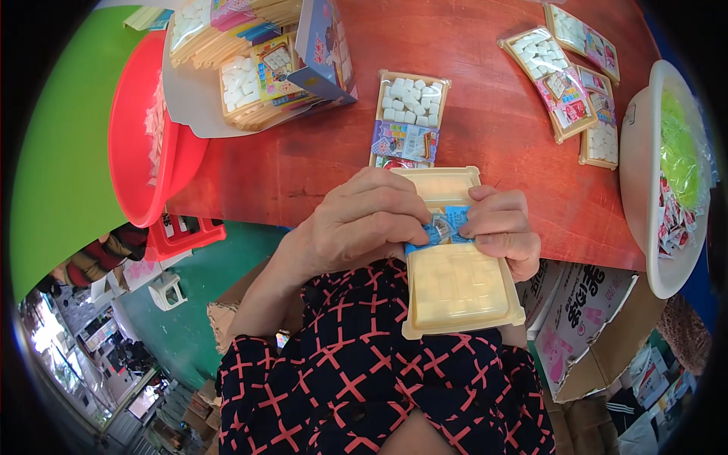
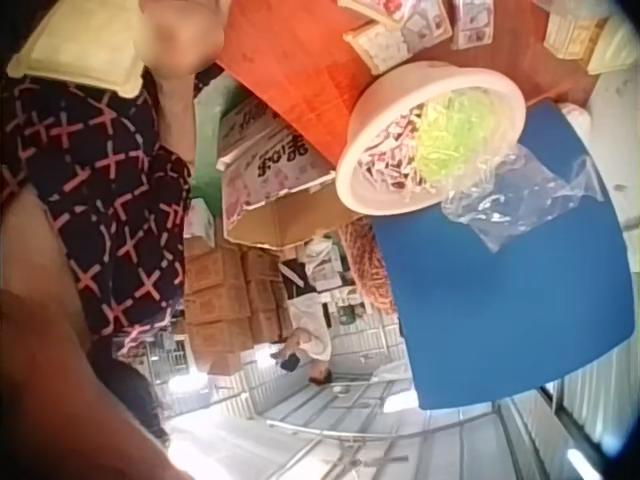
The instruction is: Pack individual packets of marshmallows and snacks into display boxes.
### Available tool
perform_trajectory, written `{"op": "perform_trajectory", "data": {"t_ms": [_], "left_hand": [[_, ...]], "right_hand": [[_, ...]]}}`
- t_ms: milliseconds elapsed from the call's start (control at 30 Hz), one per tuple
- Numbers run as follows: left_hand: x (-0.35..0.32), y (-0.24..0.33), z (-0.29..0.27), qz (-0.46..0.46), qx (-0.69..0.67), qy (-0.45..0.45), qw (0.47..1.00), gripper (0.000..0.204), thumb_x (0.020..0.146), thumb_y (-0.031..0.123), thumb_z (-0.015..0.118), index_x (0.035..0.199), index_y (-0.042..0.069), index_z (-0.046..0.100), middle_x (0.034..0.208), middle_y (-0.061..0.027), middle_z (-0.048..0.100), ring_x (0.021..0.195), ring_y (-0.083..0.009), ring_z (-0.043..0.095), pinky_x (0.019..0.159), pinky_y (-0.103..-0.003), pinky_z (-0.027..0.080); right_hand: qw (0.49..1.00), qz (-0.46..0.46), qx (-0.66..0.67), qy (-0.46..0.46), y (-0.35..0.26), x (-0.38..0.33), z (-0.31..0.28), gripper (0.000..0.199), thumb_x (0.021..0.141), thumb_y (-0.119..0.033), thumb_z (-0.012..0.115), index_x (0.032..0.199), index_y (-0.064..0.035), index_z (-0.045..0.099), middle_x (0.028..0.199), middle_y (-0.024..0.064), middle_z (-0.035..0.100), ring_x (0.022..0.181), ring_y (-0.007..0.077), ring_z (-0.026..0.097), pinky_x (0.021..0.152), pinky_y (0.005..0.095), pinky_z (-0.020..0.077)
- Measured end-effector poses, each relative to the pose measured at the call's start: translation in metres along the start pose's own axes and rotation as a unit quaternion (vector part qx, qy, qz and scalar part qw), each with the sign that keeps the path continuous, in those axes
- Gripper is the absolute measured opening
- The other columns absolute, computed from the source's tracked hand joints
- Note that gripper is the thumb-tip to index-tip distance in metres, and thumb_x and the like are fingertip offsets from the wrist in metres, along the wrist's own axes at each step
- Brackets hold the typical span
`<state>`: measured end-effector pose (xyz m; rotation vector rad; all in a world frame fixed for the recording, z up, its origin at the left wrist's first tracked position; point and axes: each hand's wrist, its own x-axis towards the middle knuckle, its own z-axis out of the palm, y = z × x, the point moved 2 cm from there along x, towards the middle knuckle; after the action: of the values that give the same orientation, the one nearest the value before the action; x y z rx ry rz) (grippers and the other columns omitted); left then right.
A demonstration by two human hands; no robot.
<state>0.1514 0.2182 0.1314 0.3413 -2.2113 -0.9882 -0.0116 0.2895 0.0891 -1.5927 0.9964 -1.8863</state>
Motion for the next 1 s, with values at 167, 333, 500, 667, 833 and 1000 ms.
{"op": "perform_trajectory", "data": {"t_ms": [167, 333, 500, 667, 833, 1000], "left_hand": [[-0.0007, 0.0019, -0.0001, 0.041, 0.072, 0.000, 0.997, 0.014, 0.065, 0.009, 0.068, 0.075, 0.007, 0.059, 0.080, -0.0041, 0.063, 0.078, -0.0226, 0.057, 0.065, -0.031, 0.047], [-0.0034, 0.0007, 0.0007, 0.042, 0.085, 0.010, 0.995, 0.015, 0.064, 0.007, 0.069, 0.075, 0.007, 0.058, 0.081, -0.0041, 0.063, 0.079, -0.0226, 0.057, 0.065, -0.031, 0.047], [-0.0028, 0.0042, 0.0055, 0.036, 0.107, 0.066, 0.991, 0.025, 0.066, 0.006, 0.070, 0.087, 0.007, 0.056, 0.092, -0.0087, 0.063, 0.082, -0.0253, 0.056, 0.066, -0.032, 0.047], [-0.0066, 0.0025, -0.0026, 0.012, 0.129, 0.078, 0.988, 0.023, 0.068, 0.007, 0.070, 0.087, 0.005, 0.057, 0.096, -0.0138, 0.061, 0.082, -0.0271, 0.056, 0.068, -0.033, 0.047], [-0.0072, 0.0001, 0.0000, 0.016, 0.113, 0.066, 0.991, 0.016, 0.069, 0.008, 0.068, 0.082, 0.003, 0.060, 0.091, -0.0129, 0.062, 0.079, -0.0269, 0.057, 0.066, -0.033, 0.047], [-0.0071, -0.0024, -0.0020, 0.023, 0.096, 0.067, 0.993, 0.016, 0.067, 0.010, 0.068, 0.078, 0.004, 0.060, 0.086, -0.0119, 0.062, 0.076, -0.0256, 0.059, 0.064, -0.033, 0.048]], "right_hand": [[1.000, -0.001, 0.018, 0.014, 0.0008, -0.0042, 0.0032, 0.031, 0.066, -0.015, 0.075, 0.081, -0.0074, 0.049, 0.075, 0.0066, 0.061, 0.070, 0.0206, 0.056, 0.071, 0.0427, 0.0498], [1.000, 0.001, 0.009, -0.002, -0.0005, -0.0012, 0.0025, 0.031, 0.066, -0.015, 0.075, 0.081, -0.0074, 0.049, 0.074, 0.0067, 0.061, 0.068, 0.0205, 0.056, 0.071, 0.0420, 0.0495], [1.000, -0.010, 0.012, 0.015, 0.0018, 0.0014, 0.0019, 0.030, 0.067, -0.014, 0.075, 0.081, -0.0071, 0.049, 0.074, 0.0074, 0.060, 0.068, 0.0206, 0.056, 0.071, 0.0421, 0.0491], [1.000, -0.023, 0.011, 0.009, 0.0018, 0.0017, -0.0008, 0.030, 0.067, -0.014, 0.075, 0.082, -0.0067, 0.049, 0.074, 0.0076, 0.060, 0.068, 0.0207, 0.056, 0.071, 0.0424, 0.0489], [1.000, -0.023, 0.014, 0.013, 0.0031, 0.0019, 0.0001, 0.030, 0.068, -0.014, 0.074, 0.082, -0.0066, 0.049, 0.074, 0.0079, 0.060, 0.068, 0.0207, 0.056, 0.071, 0.0426, 0.0489], [1.000, -0.013, 0.013, 0.006, 0.0043, 0.0043, -0.0004, 0.029, 0.067, -0.013, 0.075, 0.081, -0.0064, 0.050, 0.074, 0.0082, 0.060, 0.068, 0.0206, 0.056, 0.071, 0.0426, 0.0493]]}}
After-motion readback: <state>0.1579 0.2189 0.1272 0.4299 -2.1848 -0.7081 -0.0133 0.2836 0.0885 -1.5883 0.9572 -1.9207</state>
